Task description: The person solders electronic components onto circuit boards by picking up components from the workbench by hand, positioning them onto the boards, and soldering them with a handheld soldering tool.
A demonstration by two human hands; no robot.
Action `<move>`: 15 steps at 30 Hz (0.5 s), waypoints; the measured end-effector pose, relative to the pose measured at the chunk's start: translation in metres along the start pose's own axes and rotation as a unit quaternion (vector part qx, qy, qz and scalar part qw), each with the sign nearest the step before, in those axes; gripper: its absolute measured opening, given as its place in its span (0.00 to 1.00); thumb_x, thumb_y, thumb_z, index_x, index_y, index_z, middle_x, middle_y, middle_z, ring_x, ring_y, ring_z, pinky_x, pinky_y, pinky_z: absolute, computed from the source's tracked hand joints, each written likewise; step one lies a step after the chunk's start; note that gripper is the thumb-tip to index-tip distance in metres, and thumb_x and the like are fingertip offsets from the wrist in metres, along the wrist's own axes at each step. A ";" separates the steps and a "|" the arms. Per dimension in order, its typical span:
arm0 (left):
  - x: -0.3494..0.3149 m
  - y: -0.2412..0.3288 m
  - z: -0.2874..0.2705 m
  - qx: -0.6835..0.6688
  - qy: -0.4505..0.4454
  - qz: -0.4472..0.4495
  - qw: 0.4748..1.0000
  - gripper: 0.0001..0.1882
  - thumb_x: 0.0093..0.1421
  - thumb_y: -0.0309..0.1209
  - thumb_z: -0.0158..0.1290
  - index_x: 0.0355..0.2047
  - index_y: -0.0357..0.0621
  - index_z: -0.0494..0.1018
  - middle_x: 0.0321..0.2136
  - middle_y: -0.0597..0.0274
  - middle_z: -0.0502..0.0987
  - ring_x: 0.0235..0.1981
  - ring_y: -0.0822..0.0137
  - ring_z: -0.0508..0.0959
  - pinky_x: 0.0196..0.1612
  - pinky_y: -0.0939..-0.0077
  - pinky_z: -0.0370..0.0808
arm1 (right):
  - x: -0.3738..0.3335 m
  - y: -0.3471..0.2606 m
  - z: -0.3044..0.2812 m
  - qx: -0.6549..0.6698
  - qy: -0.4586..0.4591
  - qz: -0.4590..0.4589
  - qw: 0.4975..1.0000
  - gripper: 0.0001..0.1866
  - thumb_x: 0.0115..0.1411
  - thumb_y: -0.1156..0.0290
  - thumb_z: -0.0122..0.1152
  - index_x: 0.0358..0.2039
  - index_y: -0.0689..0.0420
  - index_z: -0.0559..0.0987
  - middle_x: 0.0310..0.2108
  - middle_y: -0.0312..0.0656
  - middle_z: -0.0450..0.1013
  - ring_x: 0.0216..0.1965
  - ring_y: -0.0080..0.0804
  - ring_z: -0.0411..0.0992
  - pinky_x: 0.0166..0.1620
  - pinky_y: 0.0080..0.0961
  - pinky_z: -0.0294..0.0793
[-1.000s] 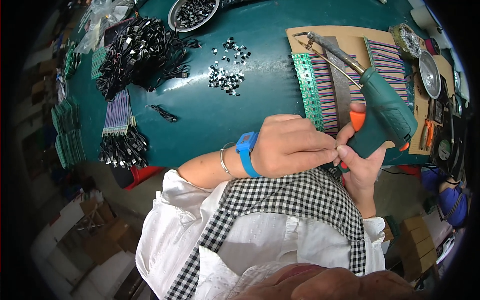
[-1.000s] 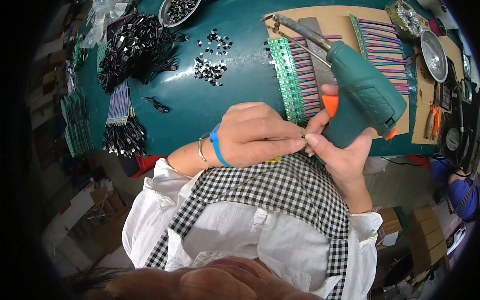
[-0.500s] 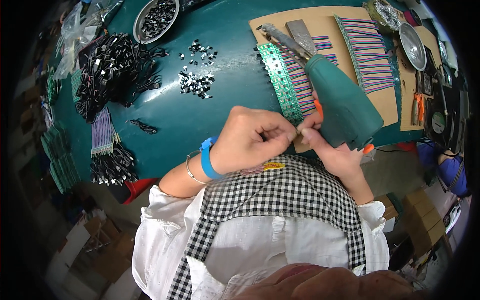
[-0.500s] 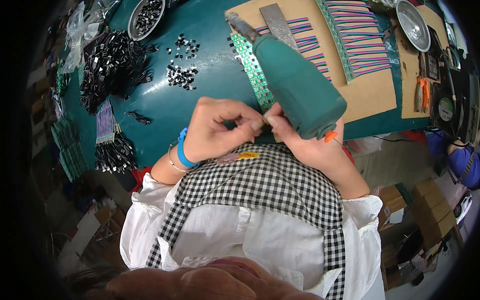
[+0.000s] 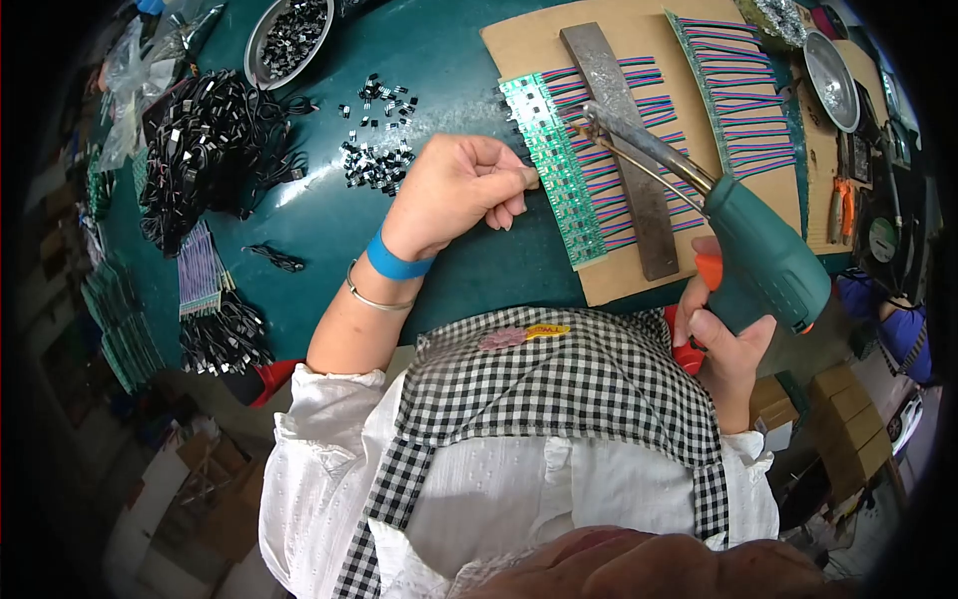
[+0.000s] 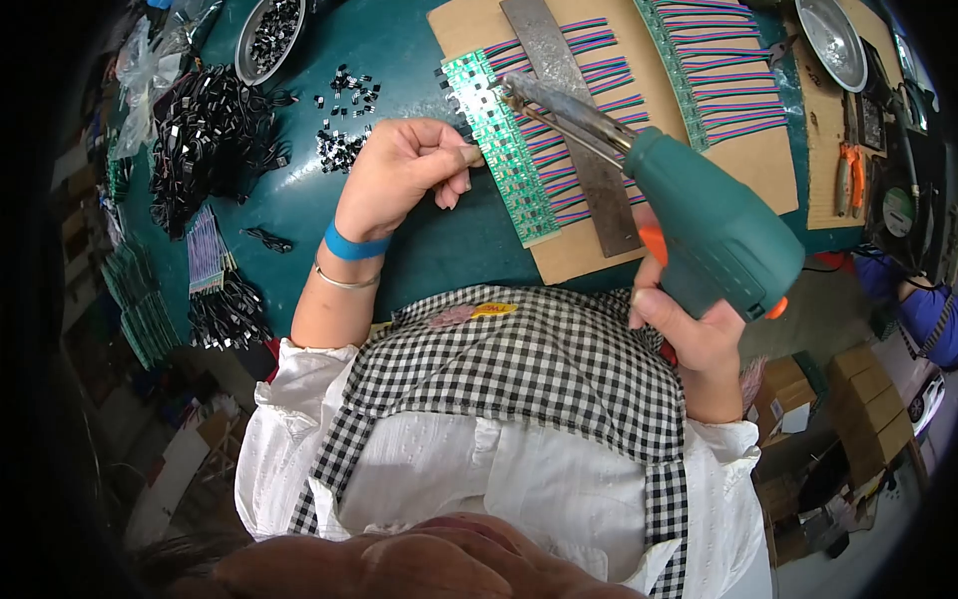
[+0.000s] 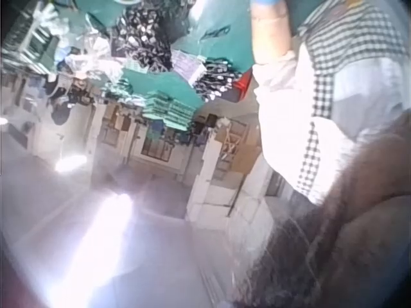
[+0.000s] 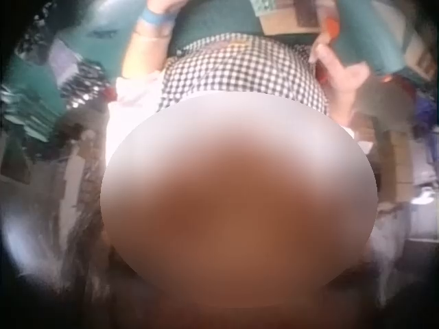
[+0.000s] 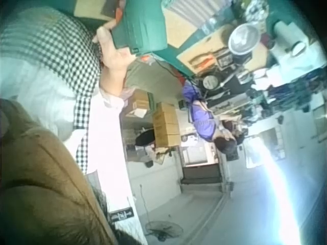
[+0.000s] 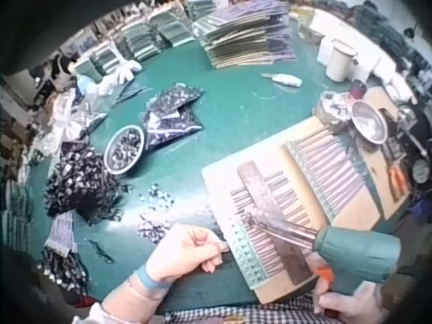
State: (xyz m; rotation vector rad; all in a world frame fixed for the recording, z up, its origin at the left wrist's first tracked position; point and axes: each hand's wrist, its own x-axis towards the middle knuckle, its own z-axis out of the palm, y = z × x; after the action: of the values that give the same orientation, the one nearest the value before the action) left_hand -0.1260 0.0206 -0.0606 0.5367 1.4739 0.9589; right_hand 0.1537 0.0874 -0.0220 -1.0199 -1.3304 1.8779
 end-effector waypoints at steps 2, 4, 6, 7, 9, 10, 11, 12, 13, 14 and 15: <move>0.002 -0.001 -0.002 -0.006 -0.011 -0.006 1.000 0.06 0.58 0.23 0.52 0.27 0.32 0.76 0.18 0.61 0.77 0.16 0.75 0.75 0.21 0.85 0.72 | -0.004 0.001 -0.005 -0.006 0.007 0.012 1.000 0.35 0.49 0.70 0.69 0.53 0.75 0.64 0.22 0.43 0.67 0.14 0.25 0.63 0.18 0.18 0.64; 0.002 -0.003 -0.003 -0.010 -0.012 -0.004 1.000 0.06 0.59 0.24 0.53 0.27 0.32 0.76 0.18 0.61 0.77 0.16 0.75 0.75 0.20 0.85 0.71 | -0.007 0.001 -0.008 -0.007 0.006 0.019 1.000 0.35 0.49 0.69 0.70 0.52 0.74 0.65 0.19 0.40 0.66 0.14 0.24 0.63 0.18 0.18 0.63; 0.003 -0.005 -0.002 -0.019 -0.013 -0.001 1.000 0.07 0.59 0.25 0.54 0.27 0.33 0.76 0.18 0.61 0.77 0.17 0.76 0.75 0.21 0.85 0.72 | -0.010 0.001 -0.010 -0.004 0.002 0.025 1.000 0.34 0.49 0.68 0.70 0.51 0.73 0.66 0.19 0.40 0.66 0.14 0.24 0.63 0.17 0.18 0.63; 0.003 -0.006 -0.001 -0.026 -0.012 0.001 1.000 0.07 0.59 0.26 0.56 0.27 0.33 0.76 0.18 0.62 0.77 0.17 0.76 0.75 0.21 0.85 0.72 | -0.012 0.002 -0.011 -0.006 -0.001 0.030 1.000 0.34 0.48 0.68 0.71 0.51 0.72 0.66 0.19 0.40 0.66 0.14 0.24 0.63 0.17 0.18 0.63; 0.003 -0.007 -0.001 -0.035 -0.014 0.005 0.999 0.08 0.58 0.27 0.57 0.27 0.34 0.76 0.18 0.62 0.77 0.17 0.77 0.75 0.21 0.85 0.72 | -0.015 0.003 -0.014 -0.001 -0.008 0.039 0.999 0.33 0.49 0.69 0.70 0.51 0.72 0.67 0.25 0.43 0.67 0.15 0.24 0.64 0.18 0.18 0.64; 0.003 -0.007 -0.001 -0.038 -0.016 0.007 0.999 0.08 0.58 0.27 0.57 0.27 0.34 0.76 0.18 0.62 0.78 0.17 0.77 0.76 0.21 0.86 0.73 | -0.015 0.003 -0.017 0.003 -0.020 0.040 0.999 0.32 0.49 0.71 0.69 0.52 0.72 0.66 0.31 0.46 0.67 0.16 0.25 0.65 0.19 0.18 0.65; 0.003 -0.008 -0.001 -0.039 -0.016 0.009 0.999 0.08 0.59 0.27 0.57 0.27 0.34 0.76 0.19 0.62 0.78 0.17 0.77 0.76 0.21 0.86 0.73 | -0.015 0.003 -0.020 0.013 -0.042 0.039 0.998 0.31 0.50 0.76 0.67 0.53 0.73 0.66 0.41 0.53 0.68 0.19 0.26 0.68 0.21 0.18 0.68; 0.003 -0.008 -0.001 -0.041 -0.019 0.011 0.999 0.08 0.59 0.27 0.57 0.27 0.33 0.76 0.19 0.62 0.78 0.17 0.77 0.76 0.21 0.85 0.73 | -0.015 0.004 -0.023 0.024 -0.061 0.030 0.997 0.31 0.51 0.80 0.65 0.54 0.74 0.65 0.50 0.59 0.69 0.21 0.28 0.71 0.23 0.19 0.71; 0.003 -0.008 -0.002 -0.041 -0.021 0.012 0.999 0.08 0.59 0.27 0.57 0.27 0.33 0.76 0.19 0.61 0.78 0.17 0.77 0.76 0.22 0.85 0.73 | -0.015 0.005 -0.026 0.022 -0.072 0.038 0.996 0.31 0.51 0.80 0.65 0.54 0.74 0.65 0.51 0.59 0.69 0.21 0.28 0.71 0.23 0.19 0.71; 0.003 -0.008 -0.002 -0.040 -0.021 0.014 0.999 0.08 0.59 0.27 0.57 0.27 0.33 0.76 0.19 0.61 0.78 0.18 0.76 0.76 0.22 0.85 0.73 | -0.015 0.007 -0.028 0.022 -0.080 0.038 0.996 0.31 0.51 0.80 0.65 0.54 0.74 0.65 0.51 0.59 0.68 0.21 0.28 0.71 0.23 0.19 0.71; 0.003 -0.009 -0.002 -0.043 -0.023 0.014 0.999 0.08 0.59 0.27 0.57 0.27 0.33 0.76 0.19 0.61 0.78 0.18 0.76 0.76 0.22 0.85 0.74 | -0.016 0.008 -0.030 0.022 -0.084 0.034 0.996 0.31 0.51 0.80 0.65 0.54 0.74 0.65 0.51 0.59 0.68 0.21 0.28 0.71 0.23 0.19 0.71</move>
State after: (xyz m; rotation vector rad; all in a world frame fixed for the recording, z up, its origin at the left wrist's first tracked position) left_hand -0.1267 0.0178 -0.0697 0.5150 1.3811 1.0220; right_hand 0.1869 0.0865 -0.0317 -0.9117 -1.3569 2.0749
